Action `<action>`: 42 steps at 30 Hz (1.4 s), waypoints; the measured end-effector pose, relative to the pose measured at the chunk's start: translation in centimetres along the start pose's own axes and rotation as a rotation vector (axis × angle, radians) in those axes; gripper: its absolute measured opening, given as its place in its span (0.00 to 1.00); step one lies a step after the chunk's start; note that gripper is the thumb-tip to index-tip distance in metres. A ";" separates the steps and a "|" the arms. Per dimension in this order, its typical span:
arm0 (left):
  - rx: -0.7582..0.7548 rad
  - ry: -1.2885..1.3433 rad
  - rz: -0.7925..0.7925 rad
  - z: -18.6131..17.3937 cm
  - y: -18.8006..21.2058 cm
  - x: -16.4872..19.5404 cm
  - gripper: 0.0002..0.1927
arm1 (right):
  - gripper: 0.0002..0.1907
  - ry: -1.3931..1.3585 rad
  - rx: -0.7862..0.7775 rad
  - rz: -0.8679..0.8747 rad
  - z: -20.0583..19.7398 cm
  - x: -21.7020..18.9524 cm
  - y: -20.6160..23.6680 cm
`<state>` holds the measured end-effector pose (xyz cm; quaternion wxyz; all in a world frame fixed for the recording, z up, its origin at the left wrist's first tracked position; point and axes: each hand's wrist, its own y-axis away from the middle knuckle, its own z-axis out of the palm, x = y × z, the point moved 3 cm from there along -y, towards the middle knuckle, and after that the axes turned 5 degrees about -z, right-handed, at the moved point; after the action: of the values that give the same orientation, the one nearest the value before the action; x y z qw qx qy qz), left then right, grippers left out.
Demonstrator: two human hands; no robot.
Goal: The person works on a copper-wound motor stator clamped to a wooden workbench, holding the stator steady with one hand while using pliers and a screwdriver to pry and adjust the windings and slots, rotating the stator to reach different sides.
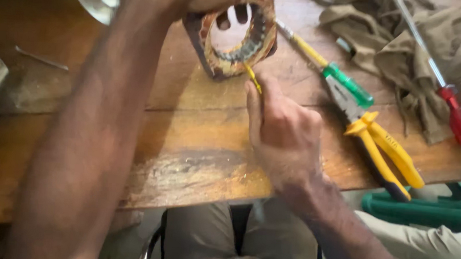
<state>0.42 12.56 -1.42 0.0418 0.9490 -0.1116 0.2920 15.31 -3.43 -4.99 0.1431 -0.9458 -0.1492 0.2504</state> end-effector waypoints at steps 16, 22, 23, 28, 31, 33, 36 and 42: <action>0.193 0.037 0.126 -0.7 3.8 5.2 0.24 | 0.21 0.112 0.083 0.300 -9.8 7.9 1.9; 0.337 -0.071 0.378 1.1 5.0 6.2 0.26 | 0.21 0.395 0.102 0.047 -10.1 10.1 4.8; 0.445 -0.085 0.511 1.0 5.4 6.4 0.27 | 0.23 0.386 0.093 0.073 -10.1 10.1 5.9; 0.264 -0.075 0.322 1.4 5.0 6.0 0.25 | 0.21 0.377 -0.021 0.104 -9.7 10.8 8.7; 0.222 -0.096 0.275 1.4 5.1 6.2 0.27 | 0.17 0.433 0.039 -0.013 -9.5 10.5 9.6; 0.240 -0.101 0.301 1.5 5.5 6.5 0.26 | 0.16 0.544 0.064 -0.113 -9.5 10.0 9.8; 0.271 -0.126 0.311 2.2 5.8 6.6 0.24 | 0.18 0.356 0.058 0.155 -9.9 9.4 10.5; 0.393 -0.229 0.313 2.7 6.1 6.5 0.24 | 0.13 0.244 0.113 -0.092 -9.9 5.5 9.3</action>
<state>5.73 5.05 0.06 -0.2016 0.9369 -0.2021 0.2016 26.94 -11.90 -2.34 0.2246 -0.9518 -0.1597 0.1349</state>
